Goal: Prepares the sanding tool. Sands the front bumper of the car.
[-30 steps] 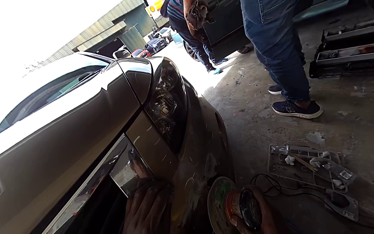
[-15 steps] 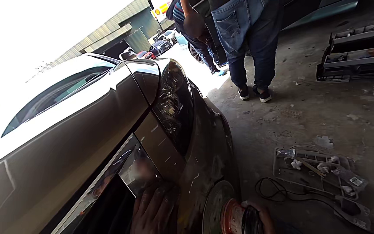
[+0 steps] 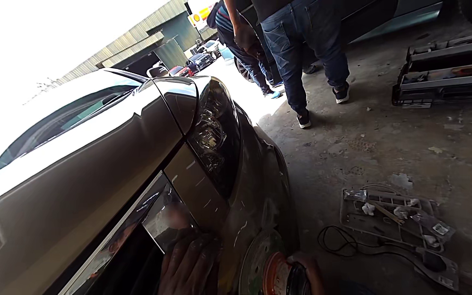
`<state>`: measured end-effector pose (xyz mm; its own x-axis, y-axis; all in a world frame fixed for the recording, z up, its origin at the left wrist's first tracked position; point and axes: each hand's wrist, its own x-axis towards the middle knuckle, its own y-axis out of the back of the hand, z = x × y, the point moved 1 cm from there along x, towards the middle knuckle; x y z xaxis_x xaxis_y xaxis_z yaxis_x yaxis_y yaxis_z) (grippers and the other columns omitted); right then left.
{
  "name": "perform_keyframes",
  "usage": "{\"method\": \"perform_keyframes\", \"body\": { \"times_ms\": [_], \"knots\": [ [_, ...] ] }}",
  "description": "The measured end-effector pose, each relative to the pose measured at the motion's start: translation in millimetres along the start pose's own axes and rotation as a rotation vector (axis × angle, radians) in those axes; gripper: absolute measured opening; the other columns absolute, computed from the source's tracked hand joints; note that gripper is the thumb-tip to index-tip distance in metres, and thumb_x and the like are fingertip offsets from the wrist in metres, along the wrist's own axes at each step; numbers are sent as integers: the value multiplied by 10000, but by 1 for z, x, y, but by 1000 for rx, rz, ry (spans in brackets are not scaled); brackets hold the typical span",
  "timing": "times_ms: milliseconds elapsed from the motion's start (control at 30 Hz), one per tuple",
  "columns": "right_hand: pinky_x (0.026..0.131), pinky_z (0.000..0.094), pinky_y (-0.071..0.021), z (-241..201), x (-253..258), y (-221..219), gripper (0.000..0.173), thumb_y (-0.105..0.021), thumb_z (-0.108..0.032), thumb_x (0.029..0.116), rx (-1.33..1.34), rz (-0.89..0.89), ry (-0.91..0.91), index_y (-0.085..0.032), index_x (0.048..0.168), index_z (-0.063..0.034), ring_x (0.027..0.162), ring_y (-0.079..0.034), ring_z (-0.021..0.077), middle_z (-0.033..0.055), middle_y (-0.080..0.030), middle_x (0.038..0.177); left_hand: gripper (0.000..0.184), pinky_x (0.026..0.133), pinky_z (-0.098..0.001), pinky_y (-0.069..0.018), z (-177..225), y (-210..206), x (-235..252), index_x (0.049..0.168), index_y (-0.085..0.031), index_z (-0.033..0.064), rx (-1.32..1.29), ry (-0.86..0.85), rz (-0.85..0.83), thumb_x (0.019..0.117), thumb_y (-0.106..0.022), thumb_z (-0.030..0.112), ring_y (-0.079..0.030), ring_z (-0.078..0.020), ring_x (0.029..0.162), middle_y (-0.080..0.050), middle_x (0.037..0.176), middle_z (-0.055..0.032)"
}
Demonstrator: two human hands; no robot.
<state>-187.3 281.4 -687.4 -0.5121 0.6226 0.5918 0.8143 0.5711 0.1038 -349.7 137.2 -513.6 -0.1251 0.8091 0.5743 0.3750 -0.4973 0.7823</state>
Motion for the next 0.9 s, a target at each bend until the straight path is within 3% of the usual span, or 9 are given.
{"method": "perform_keyframes", "body": {
  "times_ms": [133,367,500,567,633,767,900],
  "knots": [
    [860,287,-569,0,-2,4,741,-850,-496,767,-3,-44,-7,-556,1221,11,957,-690,187,190,-694,1055,221,994,-349,-426,-1,0,0,1048,-674,205,-8,3,10,1067,-486,320,-601,-166,1145,-707,1086,16],
    [747,367,-589,-8,0,17,724,-851,-527,754,-35,-170,-3,-612,1195,-5,861,-702,240,181,-712,1017,252,969,-355,-441,1,2,1,1044,-695,194,12,7,-5,1068,-483,328,-610,-181,1137,-716,1080,1],
    [780,300,-581,-10,-2,30,715,-847,-509,766,-50,-118,26,-585,1198,-4,881,-696,204,184,-704,1014,243,985,-355,-433,-1,1,-1,1054,-693,198,5,1,-5,1067,-486,325,-604,-179,1147,-712,1096,4],
    [845,272,-563,-7,2,38,725,-844,-502,777,-48,-77,44,-556,1220,-5,936,-684,182,182,-692,1032,247,994,-354,-432,-1,1,0,1054,-695,196,2,0,2,1067,-483,321,-604,-178,1147,-712,1089,3],
    [881,230,-552,-2,8,39,738,-839,-522,784,-65,-22,43,-529,1249,-40,981,-677,123,141,-689,1065,241,982,-351,-436,-1,1,0,1053,-694,197,-2,-1,10,1065,-486,318,-602,-175,1146,-711,1086,6],
    [851,183,-555,17,29,22,755,-794,-608,788,-111,59,98,-531,1266,-86,985,-667,41,69,-688,1082,244,994,-348,-445,-1,1,-1,1059,-696,191,-35,6,22,1066,-488,317,-604,-171,1167,-714,1092,4],
    [841,178,-549,27,42,7,743,-760,-641,795,-138,125,132,-525,1266,-116,981,-659,30,43,-680,1081,249,1019,-342,-435,-1,3,-1,1066,-681,194,-75,30,13,1074,-461,311,-592,-161,1183,-702,1101,10]
  ]
}}
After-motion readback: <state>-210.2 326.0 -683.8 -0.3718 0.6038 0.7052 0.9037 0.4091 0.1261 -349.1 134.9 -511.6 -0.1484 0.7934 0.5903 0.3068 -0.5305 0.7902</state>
